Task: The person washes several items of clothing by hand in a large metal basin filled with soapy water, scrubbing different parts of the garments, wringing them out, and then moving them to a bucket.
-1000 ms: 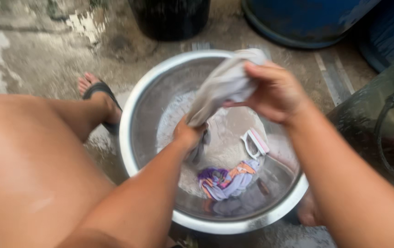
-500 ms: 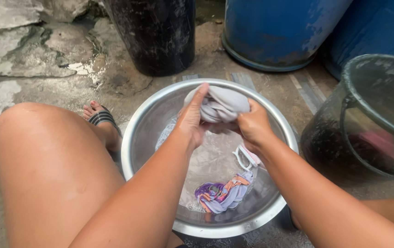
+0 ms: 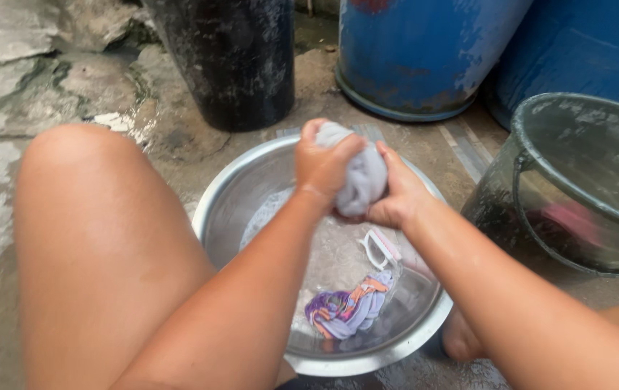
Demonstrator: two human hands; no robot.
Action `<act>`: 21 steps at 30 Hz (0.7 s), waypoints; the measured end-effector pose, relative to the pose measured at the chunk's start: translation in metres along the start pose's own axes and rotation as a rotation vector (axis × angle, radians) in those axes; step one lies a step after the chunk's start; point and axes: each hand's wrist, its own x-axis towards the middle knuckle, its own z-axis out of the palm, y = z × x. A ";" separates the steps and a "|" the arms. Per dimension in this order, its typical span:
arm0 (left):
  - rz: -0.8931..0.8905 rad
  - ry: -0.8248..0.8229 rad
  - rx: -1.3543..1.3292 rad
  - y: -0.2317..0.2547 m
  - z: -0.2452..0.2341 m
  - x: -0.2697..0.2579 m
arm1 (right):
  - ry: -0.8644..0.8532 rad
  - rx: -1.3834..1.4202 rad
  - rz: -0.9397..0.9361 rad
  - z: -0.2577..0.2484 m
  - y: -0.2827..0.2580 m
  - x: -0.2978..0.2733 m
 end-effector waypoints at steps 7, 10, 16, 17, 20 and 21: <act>-0.213 0.046 -0.259 0.003 0.023 0.006 | 0.334 -0.245 -0.867 0.023 -0.006 0.011; -0.499 -0.130 -0.110 0.002 0.028 0.023 | 0.326 -0.991 -1.251 0.038 0.000 -0.015; -0.850 -0.585 0.133 -0.015 0.040 0.025 | -0.115 -1.898 -1.719 0.070 0.027 -0.073; -0.873 -0.645 0.209 -0.016 0.042 0.021 | -0.085 -1.902 -1.723 0.073 0.033 -0.079; -0.886 -0.801 0.425 0.004 0.041 0.023 | -0.323 -2.179 -1.779 0.078 0.045 -0.086; -0.868 -0.857 0.501 0.013 0.040 0.027 | -0.377 -2.307 -1.659 0.076 0.045 -0.085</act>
